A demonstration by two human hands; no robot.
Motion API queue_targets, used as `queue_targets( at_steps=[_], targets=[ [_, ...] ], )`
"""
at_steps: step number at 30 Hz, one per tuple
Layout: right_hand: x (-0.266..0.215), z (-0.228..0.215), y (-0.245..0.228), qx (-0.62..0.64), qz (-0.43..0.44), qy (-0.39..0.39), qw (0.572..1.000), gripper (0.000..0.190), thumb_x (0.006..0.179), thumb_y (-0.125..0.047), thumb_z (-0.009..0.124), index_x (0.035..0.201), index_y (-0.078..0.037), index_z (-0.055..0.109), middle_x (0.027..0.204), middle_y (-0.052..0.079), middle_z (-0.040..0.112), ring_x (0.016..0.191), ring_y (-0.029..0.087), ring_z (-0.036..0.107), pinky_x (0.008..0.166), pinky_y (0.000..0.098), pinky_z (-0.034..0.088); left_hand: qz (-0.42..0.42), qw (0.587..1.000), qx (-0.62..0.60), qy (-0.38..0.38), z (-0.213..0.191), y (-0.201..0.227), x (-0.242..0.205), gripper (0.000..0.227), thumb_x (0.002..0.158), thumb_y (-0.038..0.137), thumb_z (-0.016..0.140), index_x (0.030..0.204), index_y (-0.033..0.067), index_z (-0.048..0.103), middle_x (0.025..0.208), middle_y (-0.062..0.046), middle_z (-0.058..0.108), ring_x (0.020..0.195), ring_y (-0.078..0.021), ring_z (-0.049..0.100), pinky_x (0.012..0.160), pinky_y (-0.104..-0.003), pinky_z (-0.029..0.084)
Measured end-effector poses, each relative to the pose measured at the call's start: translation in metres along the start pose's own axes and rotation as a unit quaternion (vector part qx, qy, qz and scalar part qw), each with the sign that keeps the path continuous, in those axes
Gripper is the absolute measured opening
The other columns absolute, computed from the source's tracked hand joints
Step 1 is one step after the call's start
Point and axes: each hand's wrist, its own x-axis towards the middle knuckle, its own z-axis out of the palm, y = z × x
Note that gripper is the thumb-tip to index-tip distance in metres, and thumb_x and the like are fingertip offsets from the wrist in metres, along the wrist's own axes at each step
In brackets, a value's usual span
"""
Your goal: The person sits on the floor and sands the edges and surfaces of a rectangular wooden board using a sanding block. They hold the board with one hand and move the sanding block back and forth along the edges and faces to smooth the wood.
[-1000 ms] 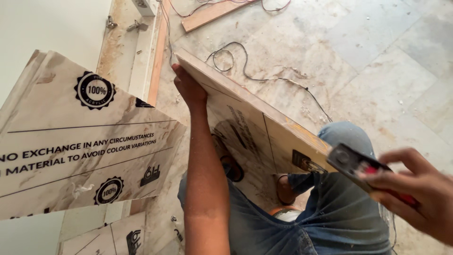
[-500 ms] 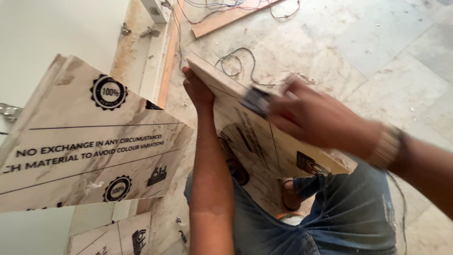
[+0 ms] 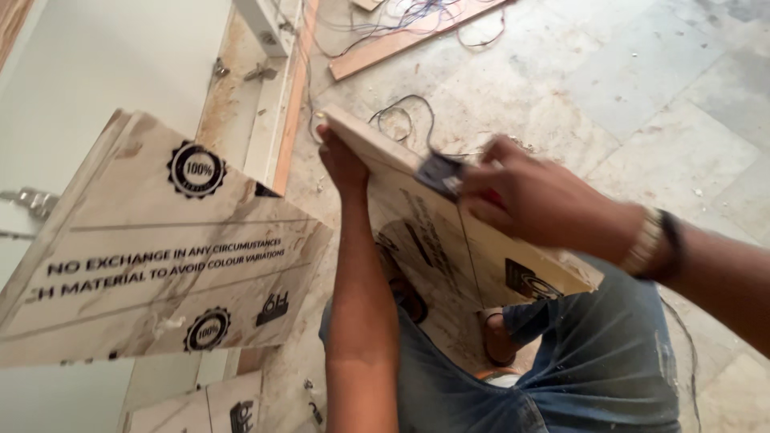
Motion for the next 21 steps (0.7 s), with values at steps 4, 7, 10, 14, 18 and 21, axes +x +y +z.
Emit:
queue_targets(
  at_steps=[4,7,10,14,18,21],
  targets=[
    [0.011,-0.013,-0.02,0.005,-0.071,0.067,0.995,0.029,0.098,-0.037,0.06,0.109,-0.016,0.076,0.12,0.011,0.061,0.076,0.018,0.065,0.072,0.0355,0.061,0.009,1.0,0.008,0.012,0.002,-0.003,0.001,0.085,0.102,0.068,0.024,0.092,-0.0032,0.07,0.08,-0.012,0.073,0.077,-0.0224,0.067,0.075,-0.039,0.051],
    [-0.036,0.004,0.009,0.038,0.013,-0.014,0.999,0.034,0.092,-0.042,0.063,0.117,-0.021,0.074,0.131,0.006,0.056,0.07,0.018,0.072,0.073,0.0316,0.066,0.013,1.0,0.017,0.009,0.001,-0.005,-0.002,0.086,0.103,0.069,0.023,0.088,-0.0029,0.068,0.076,-0.011,0.071,0.074,-0.0208,0.065,0.072,-0.039,0.051],
    [-0.115,0.025,0.048,-0.022,0.182,-0.103,0.978,0.036,0.094,-0.043,0.065,0.127,-0.03,0.072,0.131,0.001,0.056,0.083,0.018,0.071,0.078,0.0304,0.067,0.012,1.0,0.0,0.012,-0.001,-0.003,-0.002,0.086,0.104,0.07,0.025,0.083,-0.0037,0.063,0.074,-0.01,0.068,0.071,-0.0202,0.061,0.071,-0.04,0.049],
    [-0.165,0.048,0.079,-0.043,0.201,-0.088,0.975,0.032,0.095,-0.041,0.065,0.122,-0.025,0.073,0.121,0.002,0.061,0.092,0.021,0.069,0.078,0.0322,0.066,0.029,0.999,-0.01,0.009,-0.004,0.001,-0.01,0.084,0.102,0.071,0.024,0.082,-0.0013,0.064,0.072,-0.009,0.066,0.07,-0.0191,0.06,0.07,-0.04,0.048],
    [-0.104,0.04,0.07,-0.037,0.008,-0.019,0.999,0.03,0.096,-0.04,0.065,0.116,-0.021,0.075,0.111,0.002,0.066,0.101,0.023,0.066,0.077,0.0339,0.064,0.016,1.0,0.016,0.011,0.0,-0.009,-0.006,0.084,0.109,0.069,0.024,0.079,-0.0038,0.055,0.07,-0.011,0.059,0.068,-0.0211,0.053,0.068,-0.04,0.046],
    [0.0,0.017,0.019,-0.009,-0.115,0.035,0.993,0.033,0.099,-0.039,0.062,0.12,-0.018,0.074,0.117,0.009,0.063,0.096,0.024,0.063,0.075,0.0338,0.061,-0.018,1.0,0.014,0.016,-0.001,0.0,0.0,0.08,0.099,0.067,0.019,0.083,0.0025,0.063,0.07,-0.008,0.07,0.067,-0.019,0.069,0.066,-0.036,0.054]
  ],
)
